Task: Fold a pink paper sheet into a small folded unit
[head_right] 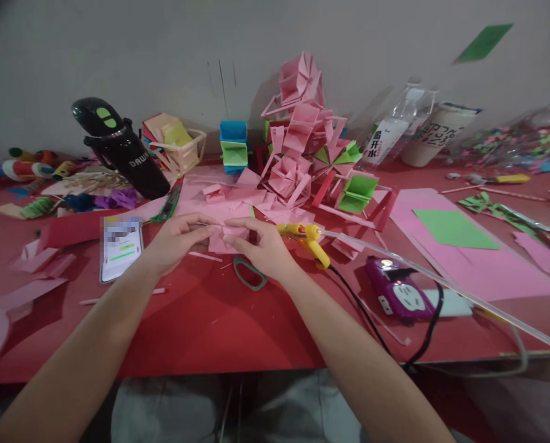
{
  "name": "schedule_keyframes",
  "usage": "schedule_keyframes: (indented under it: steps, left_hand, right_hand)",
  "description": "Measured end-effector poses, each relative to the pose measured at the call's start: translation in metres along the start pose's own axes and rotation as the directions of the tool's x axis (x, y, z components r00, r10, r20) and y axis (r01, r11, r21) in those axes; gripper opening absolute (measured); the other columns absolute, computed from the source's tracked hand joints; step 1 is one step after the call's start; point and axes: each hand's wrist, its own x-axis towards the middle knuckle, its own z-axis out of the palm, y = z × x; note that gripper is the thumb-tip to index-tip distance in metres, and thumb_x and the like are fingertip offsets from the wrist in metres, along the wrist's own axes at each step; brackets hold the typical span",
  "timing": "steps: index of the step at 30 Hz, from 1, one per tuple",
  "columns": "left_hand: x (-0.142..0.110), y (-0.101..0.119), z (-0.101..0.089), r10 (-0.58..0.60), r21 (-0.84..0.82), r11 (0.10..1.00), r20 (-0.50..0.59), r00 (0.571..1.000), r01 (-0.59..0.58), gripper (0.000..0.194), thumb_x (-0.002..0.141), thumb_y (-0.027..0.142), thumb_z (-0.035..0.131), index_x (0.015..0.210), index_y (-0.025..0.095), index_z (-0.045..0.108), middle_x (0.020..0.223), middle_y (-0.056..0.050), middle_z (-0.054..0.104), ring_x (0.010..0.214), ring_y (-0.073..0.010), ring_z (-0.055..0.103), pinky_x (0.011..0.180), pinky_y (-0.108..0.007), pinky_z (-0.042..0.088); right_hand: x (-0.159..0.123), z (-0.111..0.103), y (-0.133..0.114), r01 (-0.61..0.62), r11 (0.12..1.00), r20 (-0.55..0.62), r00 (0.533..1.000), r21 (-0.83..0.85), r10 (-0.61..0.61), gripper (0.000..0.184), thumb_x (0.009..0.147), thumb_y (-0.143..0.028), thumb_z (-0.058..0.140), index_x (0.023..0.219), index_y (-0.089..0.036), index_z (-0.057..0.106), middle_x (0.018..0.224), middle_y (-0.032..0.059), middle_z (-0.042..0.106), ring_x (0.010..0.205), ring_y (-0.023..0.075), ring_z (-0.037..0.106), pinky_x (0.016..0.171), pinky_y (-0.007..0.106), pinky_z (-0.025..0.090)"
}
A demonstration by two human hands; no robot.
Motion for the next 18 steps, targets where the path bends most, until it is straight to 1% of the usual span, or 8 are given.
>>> schedule_keyframes:
  steps: [3, 5, 6, 8, 10, 11, 13, 18]
  left_hand:
    - [-0.0007, 0.0016, 0.0007, 0.021, 0.027, 0.999, -0.006, 1.000, -0.021, 0.021, 0.077, 0.032, 0.076, 0.090, 0.017, 0.070, 0.078, -0.002, 0.070, 0.068, -0.0121, 0.063, 0.061, -0.022, 0.051]
    - [-0.0008, 0.0022, 0.0012, 0.040, 0.032, 0.999, -0.004, 0.999, -0.040, 0.021, 0.078, 0.032, 0.074, 0.090, 0.016, 0.069, 0.077, -0.002, 0.070, 0.067, -0.0123, 0.063, 0.063, -0.023, 0.052]
    - [-0.0007, 0.0023, 0.0013, 0.051, 0.034, 0.998, -0.005, 0.999, -0.051, 0.021, 0.079, 0.032, 0.074, 0.090, 0.016, 0.068, 0.077, -0.002, 0.070, 0.068, -0.0126, 0.063, 0.065, -0.024, 0.052]
    - [0.0000, 0.0017, 0.0012, 0.081, 0.046, 0.996, -0.009, 0.997, -0.080, 0.021, 0.080, 0.032, 0.073, 0.091, 0.015, 0.067, 0.077, -0.002, 0.070, 0.069, -0.0133, 0.064, 0.068, -0.026, 0.053]
    - [0.0009, 0.0005, 0.0009, 0.118, 0.069, 0.991, -0.018, 0.993, -0.117, 0.022, 0.080, 0.032, 0.072, 0.092, 0.015, 0.067, 0.078, -0.003, 0.070, 0.072, -0.0141, 0.065, 0.070, -0.027, 0.053]
    - [0.0013, -0.0002, 0.0008, 0.138, 0.084, 0.987, -0.027, 0.990, -0.135, 0.022, 0.080, 0.032, 0.072, 0.092, 0.015, 0.067, 0.079, -0.003, 0.070, 0.073, -0.0146, 0.065, 0.071, -0.027, 0.053]
    - [0.0017, -0.0011, 0.0010, 0.169, 0.119, 0.979, -0.042, 0.985, -0.163, 0.022, 0.080, 0.032, 0.071, 0.093, 0.015, 0.067, 0.081, -0.004, 0.071, 0.075, -0.0153, 0.066, 0.071, -0.027, 0.053]
    - [-0.0005, 0.0014, 0.0036, 0.213, 0.190, 0.961, -0.061, 0.975, -0.198, 0.019, 0.081, 0.033, 0.071, 0.087, 0.015, 0.069, 0.081, -0.003, 0.070, 0.073, -0.0144, 0.064, 0.069, -0.026, 0.051]
  right_hand:
    - [0.0001, 0.0003, 0.0010, 0.001, 1.000, 0.012, 1.000, 0.023, -0.001, 0.029, 0.082, -0.033, 0.074, 0.109, -0.024, 0.074, 0.113, 0.0054, 0.074, 0.106, 0.0221, 0.066, 0.097, 0.039, 0.050]
    - [0.0006, 0.0003, 0.0007, -0.038, 0.998, 0.002, 0.999, 0.047, 0.038, 0.029, 0.084, -0.038, 0.071, 0.109, -0.024, 0.073, 0.105, 0.0050, 0.074, 0.096, 0.0204, 0.066, 0.087, 0.036, 0.052]
    - [0.0010, 0.0003, 0.0003, -0.066, 0.996, -0.002, 0.998, 0.054, 0.067, 0.028, 0.086, -0.041, 0.069, 0.106, -0.023, 0.073, 0.098, 0.0045, 0.073, 0.088, 0.0190, 0.065, 0.079, 0.033, 0.052]
    - [0.0017, 0.0003, -0.0007, -0.118, 0.992, -0.021, 0.993, 0.049, 0.119, 0.029, 0.090, -0.047, 0.062, 0.093, -0.020, 0.073, 0.080, 0.0024, 0.068, 0.071, 0.0153, 0.058, 0.064, 0.029, 0.046]
    - [0.0021, 0.0002, -0.0015, -0.140, 0.989, -0.044, 0.989, 0.039, 0.142, 0.036, 0.092, -0.050, 0.058, 0.079, -0.018, 0.069, 0.069, 0.0002, 0.059, 0.063, 0.0126, 0.049, 0.057, 0.027, 0.040]
    - [0.0022, 0.0000, -0.0018, -0.142, 0.989, -0.051, 0.988, 0.044, 0.144, 0.038, 0.091, -0.051, 0.059, 0.075, -0.018, 0.067, 0.066, -0.0006, 0.056, 0.061, 0.0118, 0.047, 0.056, 0.027, 0.038]
    - [0.0021, -0.0005, -0.0017, -0.140, 0.988, -0.053, 0.988, 0.071, 0.144, 0.036, 0.088, -0.051, 0.063, 0.076, -0.017, 0.067, 0.066, -0.0013, 0.055, 0.060, 0.0111, 0.045, 0.057, 0.026, 0.037]
    - [0.0021, -0.0015, -0.0004, -0.121, 0.985, -0.067, 0.989, 0.123, 0.129, 0.033, 0.083, -0.050, 0.069, 0.082, -0.017, 0.070, 0.072, 0.0000, 0.061, 0.064, 0.0118, 0.051, 0.060, 0.027, 0.041]
